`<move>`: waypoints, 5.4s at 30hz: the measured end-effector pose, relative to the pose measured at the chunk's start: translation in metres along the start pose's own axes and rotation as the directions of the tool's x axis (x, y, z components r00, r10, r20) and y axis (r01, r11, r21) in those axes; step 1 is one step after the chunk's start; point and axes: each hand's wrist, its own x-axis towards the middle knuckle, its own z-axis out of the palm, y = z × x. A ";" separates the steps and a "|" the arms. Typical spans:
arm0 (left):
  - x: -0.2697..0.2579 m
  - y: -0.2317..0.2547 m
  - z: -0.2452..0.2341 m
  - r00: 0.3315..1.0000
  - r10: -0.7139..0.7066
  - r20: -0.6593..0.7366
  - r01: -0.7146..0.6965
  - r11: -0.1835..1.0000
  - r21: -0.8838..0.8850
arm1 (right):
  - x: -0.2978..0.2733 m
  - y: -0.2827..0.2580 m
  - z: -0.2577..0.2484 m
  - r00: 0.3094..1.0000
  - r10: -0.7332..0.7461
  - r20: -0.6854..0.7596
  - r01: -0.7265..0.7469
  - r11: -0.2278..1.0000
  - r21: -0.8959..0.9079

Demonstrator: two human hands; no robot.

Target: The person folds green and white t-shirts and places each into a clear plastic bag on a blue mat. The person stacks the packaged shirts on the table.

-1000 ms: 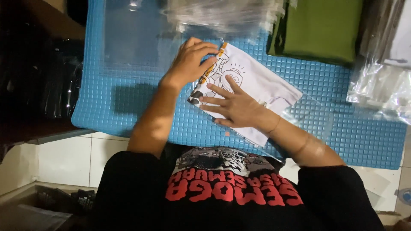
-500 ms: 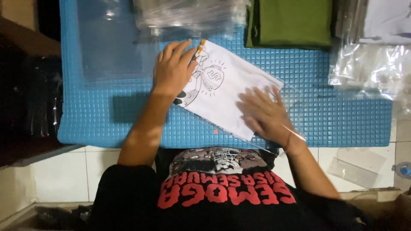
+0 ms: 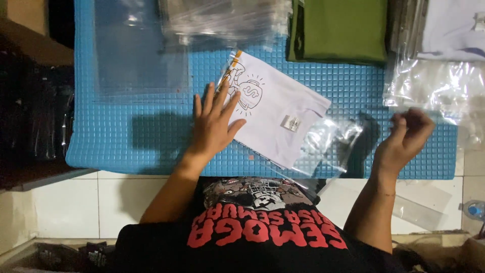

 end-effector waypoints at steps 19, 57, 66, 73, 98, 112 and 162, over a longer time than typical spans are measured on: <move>-0.015 0.031 0.006 0.999 -0.023 -0.034 -0.010 0.684 -0.730 | 0.052 -0.183 0.061 0.450 -0.461 0.765 0.718 0.696 -0.003; 0.003 -0.031 -0.012 0.978 -0.066 0.196 0.085 0.992 -0.091 | -0.064 -0.025 0.053 0.504 -0.578 0.642 0.689 0.717 0.105; 0.028 -0.081 -0.008 0.998 0.051 -0.030 -0.053 0.995 -0.079 | -0.054 -0.043 0.080 0.459 -0.561 0.689 0.810 0.582 -0.066; 0.079 -0.096 -0.034 0.980 0.044 0.196 0.022 0.947 -0.322 | -0.041 -0.065 0.096 0.334 -0.250 0.909 0.716 0.694 -0.072; 0.079 -0.125 0.010 0.992 0.119 -0.051 -0.129 0.874 -0.469 | -0.009 -0.101 0.235 0.241 -0.184 0.953 0.806 0.585 -0.091; 0.078 -0.125 0.002 0.991 0.124 -0.048 -0.131 0.851 -0.509 | -0.017 -0.079 0.249 0.335 -0.524 0.783 0.780 0.620 0.082; 0.055 -0.092 -0.022 0.974 -0.012 0.225 0.047 0.987 -0.153 | -0.004 -0.069 0.125 0.367 -0.279 0.888 0.772 0.624 -0.123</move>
